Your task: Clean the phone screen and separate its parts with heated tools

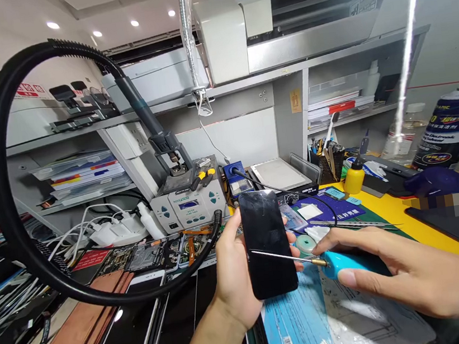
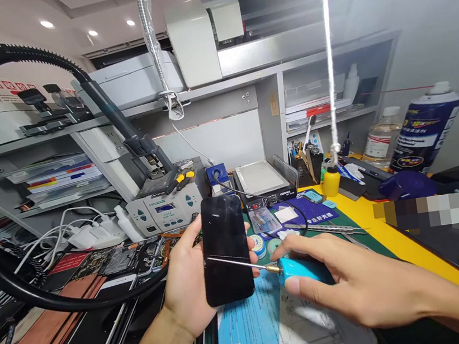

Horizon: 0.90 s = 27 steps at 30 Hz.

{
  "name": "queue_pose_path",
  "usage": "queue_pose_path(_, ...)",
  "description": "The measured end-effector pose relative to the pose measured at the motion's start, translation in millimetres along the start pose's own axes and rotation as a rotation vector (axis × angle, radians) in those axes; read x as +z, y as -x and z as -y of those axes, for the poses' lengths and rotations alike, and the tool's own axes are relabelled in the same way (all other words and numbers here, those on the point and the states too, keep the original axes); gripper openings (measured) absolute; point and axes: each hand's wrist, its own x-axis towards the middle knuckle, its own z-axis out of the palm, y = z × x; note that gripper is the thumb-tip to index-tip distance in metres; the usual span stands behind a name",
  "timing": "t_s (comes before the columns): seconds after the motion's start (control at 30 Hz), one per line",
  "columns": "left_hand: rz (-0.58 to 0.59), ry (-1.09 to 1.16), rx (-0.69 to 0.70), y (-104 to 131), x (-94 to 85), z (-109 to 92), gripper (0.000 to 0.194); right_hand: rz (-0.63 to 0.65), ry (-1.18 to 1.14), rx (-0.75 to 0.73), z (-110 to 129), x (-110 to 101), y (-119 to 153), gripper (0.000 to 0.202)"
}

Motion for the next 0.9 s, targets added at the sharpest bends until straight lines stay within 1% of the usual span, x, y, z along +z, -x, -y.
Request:
queue_pose_path(0.13,0.000,0.005,0.025,0,-0.9,-2,0.072,0.015,0.009,-0.008,-1,1,1,0.048)
queue_pose_path(0.27,0.015,0.018,0.039,-1,-0.5,-4,0.069,-0.006,0.022,0.001,-6,4,2,0.051)
queue_pose_path(0.47,0.028,0.044,0.029,0,-0.5,-5,0.070,-0.047,0.075,0.013,-13,9,2,0.054)
queue_pose_path(0.63,0.024,0.070,0.031,0,0.7,-6,0.070,-0.097,0.110,-0.044,-7,10,1,0.050)
queue_pose_path(0.77,0.017,0.105,0.046,1,1.5,-5,0.066,-0.092,0.158,-0.052,0,8,1,0.050)
queue_pose_path(0.9,0.024,0.139,0.070,1,1.0,-4,0.064,-0.072,0.174,-0.046,1,8,2,0.051)
